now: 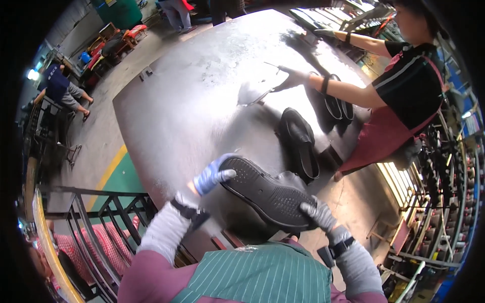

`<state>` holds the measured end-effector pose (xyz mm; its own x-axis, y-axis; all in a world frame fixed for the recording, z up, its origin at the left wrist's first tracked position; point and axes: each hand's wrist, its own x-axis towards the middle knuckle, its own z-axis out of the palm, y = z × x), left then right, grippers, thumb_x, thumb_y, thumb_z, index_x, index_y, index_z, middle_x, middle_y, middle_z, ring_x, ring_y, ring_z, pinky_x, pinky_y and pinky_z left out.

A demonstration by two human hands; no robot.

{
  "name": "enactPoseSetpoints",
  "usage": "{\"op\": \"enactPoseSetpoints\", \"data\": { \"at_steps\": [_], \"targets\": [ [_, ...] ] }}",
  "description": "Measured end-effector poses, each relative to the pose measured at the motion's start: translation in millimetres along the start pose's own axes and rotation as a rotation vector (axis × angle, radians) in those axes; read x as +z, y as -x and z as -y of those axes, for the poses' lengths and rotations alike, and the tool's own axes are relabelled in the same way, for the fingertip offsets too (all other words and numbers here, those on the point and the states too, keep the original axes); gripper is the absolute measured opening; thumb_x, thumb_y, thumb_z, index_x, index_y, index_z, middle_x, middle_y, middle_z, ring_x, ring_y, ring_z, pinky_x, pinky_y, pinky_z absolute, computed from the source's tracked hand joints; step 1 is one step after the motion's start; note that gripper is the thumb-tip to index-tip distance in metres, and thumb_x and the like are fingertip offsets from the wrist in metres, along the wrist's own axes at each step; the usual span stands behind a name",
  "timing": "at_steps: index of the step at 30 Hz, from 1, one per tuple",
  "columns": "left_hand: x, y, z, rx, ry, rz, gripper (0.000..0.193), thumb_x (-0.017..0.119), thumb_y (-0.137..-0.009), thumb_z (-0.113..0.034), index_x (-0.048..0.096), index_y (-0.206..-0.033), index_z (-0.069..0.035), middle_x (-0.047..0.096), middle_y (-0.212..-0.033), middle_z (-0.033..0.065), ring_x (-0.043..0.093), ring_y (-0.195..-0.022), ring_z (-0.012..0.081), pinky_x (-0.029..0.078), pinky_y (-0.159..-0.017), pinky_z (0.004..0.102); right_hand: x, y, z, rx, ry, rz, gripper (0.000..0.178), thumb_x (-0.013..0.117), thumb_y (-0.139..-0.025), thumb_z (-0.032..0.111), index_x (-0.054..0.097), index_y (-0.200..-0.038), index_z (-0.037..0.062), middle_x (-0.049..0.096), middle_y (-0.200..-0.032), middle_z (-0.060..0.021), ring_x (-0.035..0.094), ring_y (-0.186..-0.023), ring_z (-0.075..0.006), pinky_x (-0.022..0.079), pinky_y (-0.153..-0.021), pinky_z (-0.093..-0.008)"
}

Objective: Attaching and inspecting soles for leather shoes at a manufacturing station.

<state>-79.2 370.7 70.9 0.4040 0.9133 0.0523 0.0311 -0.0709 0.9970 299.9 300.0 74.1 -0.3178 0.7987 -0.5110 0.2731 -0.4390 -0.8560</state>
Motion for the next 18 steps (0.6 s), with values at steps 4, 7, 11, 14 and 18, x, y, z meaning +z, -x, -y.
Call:
{"op": "enactPoseSetpoints", "data": {
  "at_steps": [4, 7, 11, 14, 18],
  "targets": [
    [39.5, 89.6, -6.1, -0.101, 0.254, -0.613, 0.036, 0.064, -0.085, -0.02, 0.055, -0.114, -0.001, 0.062, -0.101, 0.0058, 0.056, -0.092, 0.0124, 0.045, -0.086, 0.0273, 11.5, -43.6, 51.1, 0.048, -0.043, 0.218, 0.05, 0.065, -0.084, 0.039, 0.059, -0.115, -0.0006, 0.066, -0.097, -0.0058, 0.062, -0.084, -0.0133, 0.051, -0.078, -0.0281],
    [36.7, 135.0, 2.5, -0.072, 0.395, -0.987, 0.031, 0.063, -0.085, -0.017, 0.058, -0.111, -0.001, 0.062, -0.1, 0.0046, 0.056, -0.091, 0.0112, 0.045, -0.085, 0.026, 58.9, -59.7, 52.8, 0.039, -0.056, 0.46, 0.049, 0.065, -0.085, 0.033, 0.057, -0.119, -0.0007, 0.064, -0.104, -0.0055, 0.058, -0.096, -0.0135, 0.046, -0.088, -0.0281],
    [-1.8, 197.8, -0.5, -0.134, 0.341, -1.234, 0.026, 0.058, -0.089, -0.023, 0.062, -0.105, -0.003, 0.063, -0.101, 0.0052, 0.057, -0.094, 0.0128, 0.044, -0.085, 0.0273, 143.3, -24.2, 41.6, 0.138, -0.07, 0.88, 0.059, 0.066, -0.086, 0.023, 0.041, -0.134, -0.0004, 0.054, -0.123, -0.0087, 0.048, -0.112, -0.0168, 0.038, -0.098, -0.0295],
    [-20.2, 218.8, -11.8, -0.351, 0.027, -1.102, 0.033, 0.059, -0.089, -0.03, 0.062, -0.108, -0.004, 0.063, -0.102, 0.0049, 0.056, -0.096, 0.0141, 0.043, -0.086, 0.0287, 187.6, 17.0, 12.0, -0.004, -0.083, 0.982, 0.069, 0.068, -0.084, 0.018, 0.029, -0.14, 0.0038, 0.044, -0.133, -0.0097, 0.043, -0.119, -0.0172, 0.035, -0.102, -0.0303],
    [12.0, 214.7, -39.2, -0.473, -0.009, -1.014, 0.041, 0.058, -0.088, -0.038, 0.061, -0.112, -0.004, 0.063, -0.105, 0.0084, 0.056, -0.099, 0.0176, 0.043, -0.088, 0.0304, 184.1, 44.0, -7.8, -0.015, -0.003, 1.089, 0.063, 0.068, -0.085, 0.019, 0.036, -0.136, 0.0027, 0.049, -0.13, -0.0087, 0.045, -0.116, -0.0164, 0.037, -0.101, -0.0305]
  ]
}}
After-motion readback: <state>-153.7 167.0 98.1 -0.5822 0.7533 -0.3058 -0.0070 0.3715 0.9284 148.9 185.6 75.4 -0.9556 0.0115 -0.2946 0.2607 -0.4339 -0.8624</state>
